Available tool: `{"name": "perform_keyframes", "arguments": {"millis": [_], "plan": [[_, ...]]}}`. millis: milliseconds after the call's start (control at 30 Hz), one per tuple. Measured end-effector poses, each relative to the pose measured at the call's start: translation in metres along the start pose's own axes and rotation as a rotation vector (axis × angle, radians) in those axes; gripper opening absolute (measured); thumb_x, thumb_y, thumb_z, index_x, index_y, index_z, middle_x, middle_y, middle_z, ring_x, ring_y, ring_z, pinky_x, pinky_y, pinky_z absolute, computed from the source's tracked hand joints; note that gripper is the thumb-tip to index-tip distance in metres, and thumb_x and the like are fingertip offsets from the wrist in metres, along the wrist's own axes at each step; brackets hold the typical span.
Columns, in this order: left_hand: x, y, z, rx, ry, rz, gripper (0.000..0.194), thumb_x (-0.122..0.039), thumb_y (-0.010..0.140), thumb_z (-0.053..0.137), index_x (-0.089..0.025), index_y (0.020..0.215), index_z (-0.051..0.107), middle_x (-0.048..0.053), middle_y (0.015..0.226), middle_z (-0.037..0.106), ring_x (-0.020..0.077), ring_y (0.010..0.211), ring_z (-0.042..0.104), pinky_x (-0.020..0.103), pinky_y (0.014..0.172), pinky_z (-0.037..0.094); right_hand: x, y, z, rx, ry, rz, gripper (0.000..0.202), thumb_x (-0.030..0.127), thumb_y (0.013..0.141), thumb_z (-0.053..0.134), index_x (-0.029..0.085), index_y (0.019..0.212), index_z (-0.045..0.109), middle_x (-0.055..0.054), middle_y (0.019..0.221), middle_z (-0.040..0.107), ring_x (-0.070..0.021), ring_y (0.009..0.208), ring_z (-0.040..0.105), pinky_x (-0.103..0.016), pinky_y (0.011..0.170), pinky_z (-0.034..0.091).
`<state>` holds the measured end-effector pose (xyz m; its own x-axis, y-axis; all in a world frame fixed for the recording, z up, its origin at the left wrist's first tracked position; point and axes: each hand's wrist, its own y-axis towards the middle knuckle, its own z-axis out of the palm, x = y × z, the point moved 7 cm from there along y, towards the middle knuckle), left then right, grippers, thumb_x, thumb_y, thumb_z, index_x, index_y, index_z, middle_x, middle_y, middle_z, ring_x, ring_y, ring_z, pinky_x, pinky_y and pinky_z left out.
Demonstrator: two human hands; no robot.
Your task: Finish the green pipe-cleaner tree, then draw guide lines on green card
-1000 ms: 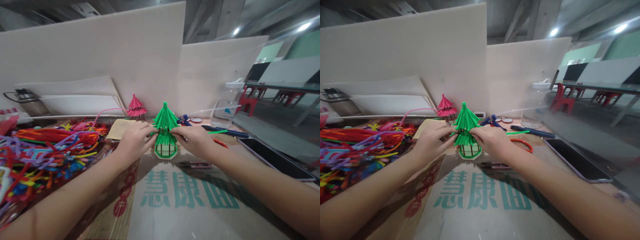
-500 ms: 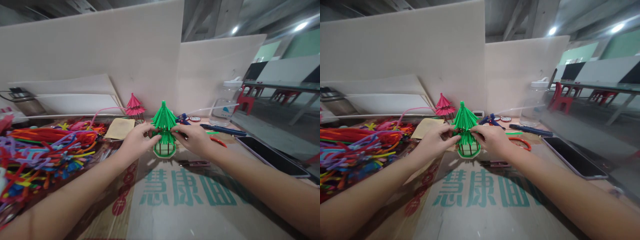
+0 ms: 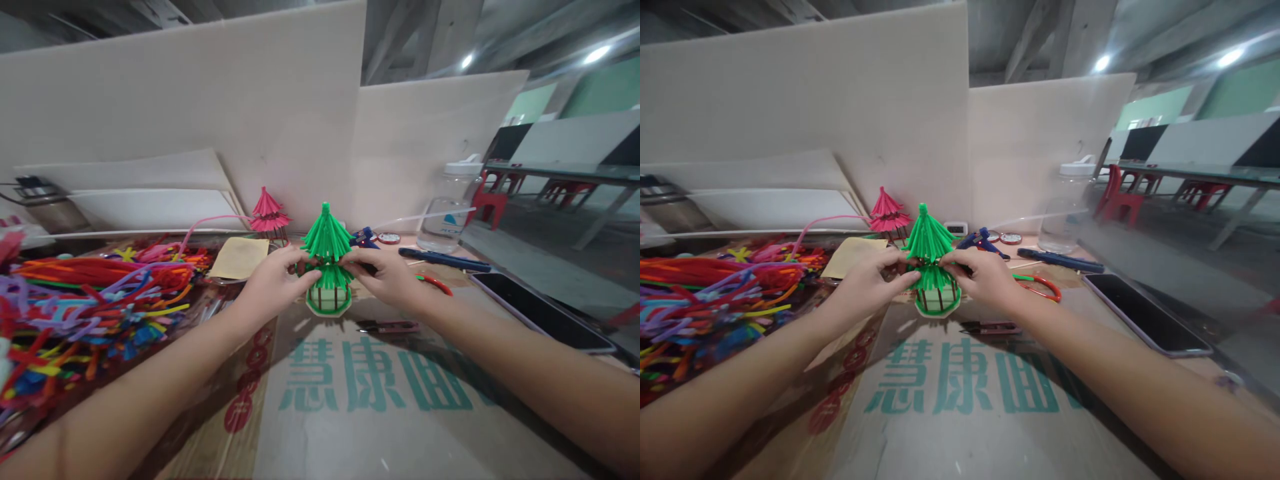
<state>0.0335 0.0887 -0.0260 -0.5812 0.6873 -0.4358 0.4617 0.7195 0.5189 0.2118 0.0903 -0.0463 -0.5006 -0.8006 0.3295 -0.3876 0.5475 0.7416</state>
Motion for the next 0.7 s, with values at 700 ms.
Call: {"name": "perform_keyframes", "arguments": {"millis": [700], "plan": [[0.005,0.004,0.000,0.002,-0.017,0.070,0.017,-0.034,0.090,0.060,-0.019,0.091,0.070,0.001,0.086,0.070,0.0189,0.079,0.062,0.032,0.077,0.050,-0.002,0.004,-0.012,0.097,-0.126,-0.192,0.030,0.011,0.094,0.055,0.021,0.109,0.079,-0.008,0.098,0.073,-0.0166,0.083,0.068,-0.027,0.070,0.049]]}}
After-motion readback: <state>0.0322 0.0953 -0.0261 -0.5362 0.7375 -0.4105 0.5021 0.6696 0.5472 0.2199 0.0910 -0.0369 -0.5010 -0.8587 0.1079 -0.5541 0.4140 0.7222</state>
